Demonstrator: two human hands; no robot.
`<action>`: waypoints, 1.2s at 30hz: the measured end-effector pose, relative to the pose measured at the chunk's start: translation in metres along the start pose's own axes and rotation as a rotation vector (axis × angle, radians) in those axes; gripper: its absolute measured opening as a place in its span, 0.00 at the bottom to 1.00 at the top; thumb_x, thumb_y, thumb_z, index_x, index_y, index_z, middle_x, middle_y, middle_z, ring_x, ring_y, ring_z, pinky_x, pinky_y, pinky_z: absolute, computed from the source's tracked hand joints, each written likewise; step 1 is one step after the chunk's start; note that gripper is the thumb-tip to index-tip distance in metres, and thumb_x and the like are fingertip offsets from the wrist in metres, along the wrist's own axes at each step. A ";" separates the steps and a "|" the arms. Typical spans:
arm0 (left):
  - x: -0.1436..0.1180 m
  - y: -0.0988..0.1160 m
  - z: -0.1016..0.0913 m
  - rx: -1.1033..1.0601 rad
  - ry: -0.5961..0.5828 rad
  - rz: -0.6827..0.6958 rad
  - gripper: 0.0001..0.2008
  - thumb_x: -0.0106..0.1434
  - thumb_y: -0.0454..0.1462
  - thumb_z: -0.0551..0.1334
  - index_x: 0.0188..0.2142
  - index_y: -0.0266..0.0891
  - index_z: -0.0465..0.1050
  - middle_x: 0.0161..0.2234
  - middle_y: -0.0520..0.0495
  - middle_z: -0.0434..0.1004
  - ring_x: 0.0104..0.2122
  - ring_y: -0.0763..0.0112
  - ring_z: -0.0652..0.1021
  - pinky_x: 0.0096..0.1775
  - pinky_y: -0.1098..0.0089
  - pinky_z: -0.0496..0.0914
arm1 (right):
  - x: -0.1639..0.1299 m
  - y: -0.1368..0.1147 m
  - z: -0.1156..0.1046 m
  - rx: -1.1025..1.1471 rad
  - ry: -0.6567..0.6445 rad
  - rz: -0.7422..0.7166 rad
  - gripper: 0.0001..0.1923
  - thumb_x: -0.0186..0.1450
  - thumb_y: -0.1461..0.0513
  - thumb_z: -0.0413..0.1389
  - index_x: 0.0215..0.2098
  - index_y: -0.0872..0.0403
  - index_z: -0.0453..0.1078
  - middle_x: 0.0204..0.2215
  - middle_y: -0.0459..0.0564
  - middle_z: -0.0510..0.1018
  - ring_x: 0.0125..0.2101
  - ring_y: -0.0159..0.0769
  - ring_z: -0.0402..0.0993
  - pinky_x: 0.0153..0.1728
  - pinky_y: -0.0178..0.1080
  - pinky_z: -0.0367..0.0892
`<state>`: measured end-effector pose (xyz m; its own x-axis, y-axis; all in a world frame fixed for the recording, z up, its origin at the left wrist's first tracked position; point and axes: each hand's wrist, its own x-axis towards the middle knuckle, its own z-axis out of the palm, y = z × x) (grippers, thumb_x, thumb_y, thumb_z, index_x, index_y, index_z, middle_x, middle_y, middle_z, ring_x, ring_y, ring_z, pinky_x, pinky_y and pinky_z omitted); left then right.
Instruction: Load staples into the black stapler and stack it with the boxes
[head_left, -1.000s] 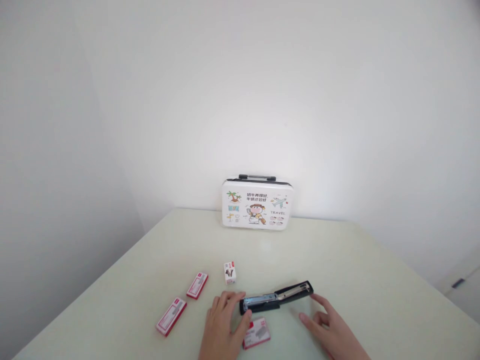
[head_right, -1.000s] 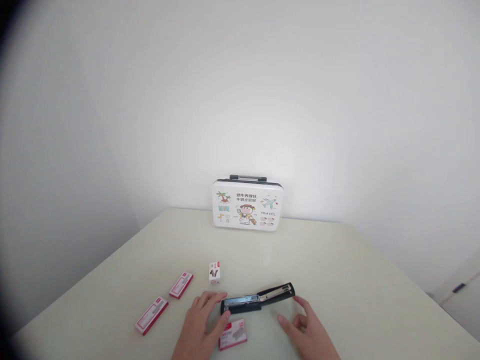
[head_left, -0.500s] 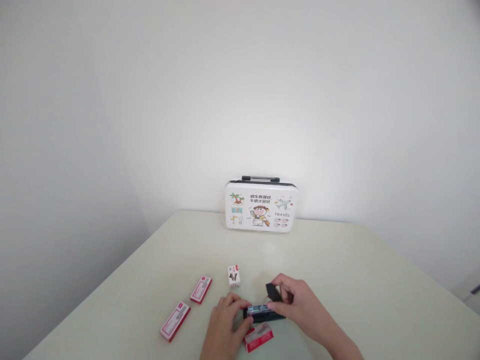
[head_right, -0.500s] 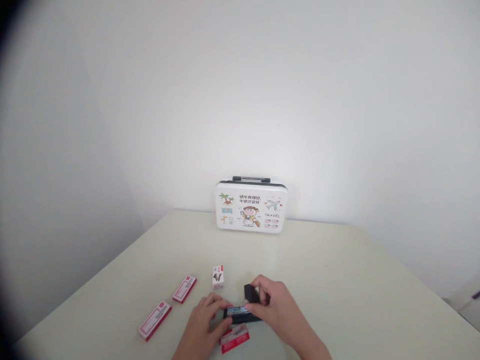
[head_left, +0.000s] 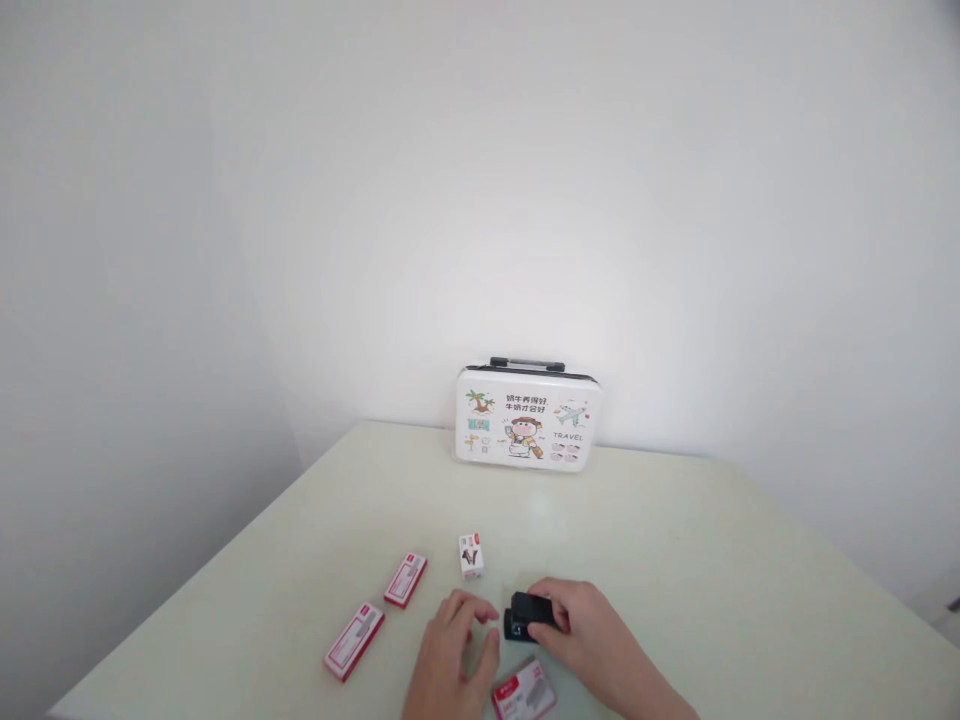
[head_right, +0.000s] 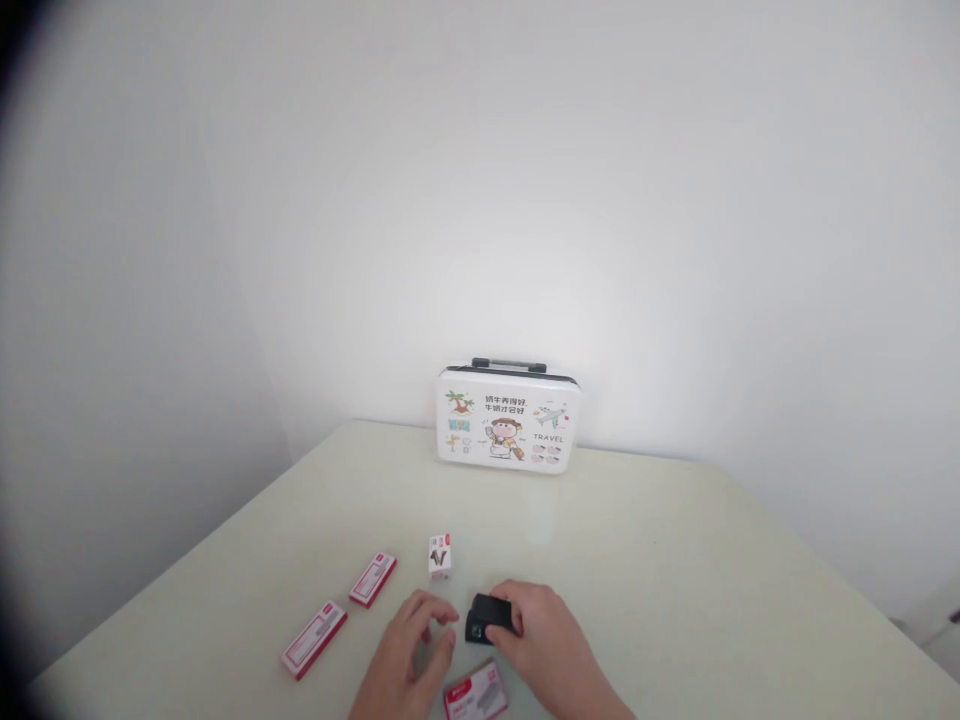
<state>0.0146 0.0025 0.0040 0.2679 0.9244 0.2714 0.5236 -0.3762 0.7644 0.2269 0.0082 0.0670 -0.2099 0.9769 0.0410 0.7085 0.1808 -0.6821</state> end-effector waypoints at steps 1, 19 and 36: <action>-0.002 0.001 0.003 -0.003 -0.025 0.018 0.10 0.66 0.40 0.60 0.45 0.46 0.75 0.45 0.45 0.75 0.46 0.59 0.75 0.48 0.62 0.69 | -0.002 0.004 -0.002 0.022 0.019 0.022 0.08 0.58 0.62 0.60 0.35 0.48 0.79 0.25 0.41 0.75 0.27 0.34 0.67 0.30 0.34 0.56; -0.003 0.006 0.007 -0.137 -0.065 -0.013 0.18 0.66 0.49 0.64 0.54 0.49 0.75 0.49 0.46 0.80 0.45 0.60 0.77 0.52 0.61 0.69 | -0.022 0.031 0.001 0.494 0.075 -0.041 0.22 0.62 0.45 0.63 0.47 0.49 0.80 0.33 0.45 0.69 0.32 0.37 0.63 0.36 0.39 0.61; -0.006 0.002 0.011 -0.180 -0.014 -0.111 0.22 0.67 0.52 0.61 0.55 0.46 0.74 0.52 0.44 0.79 0.50 0.57 0.76 0.55 0.60 0.68 | -0.029 0.046 0.014 1.004 0.268 0.078 0.25 0.61 0.48 0.66 0.54 0.47 0.78 0.47 0.50 0.80 0.54 0.45 0.70 0.58 0.44 0.61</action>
<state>0.0231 -0.0042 -0.0023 0.2287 0.9581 0.1725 0.3983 -0.2537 0.8815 0.2560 -0.0134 0.0238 0.0562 0.9973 0.0480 -0.1990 0.0583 -0.9783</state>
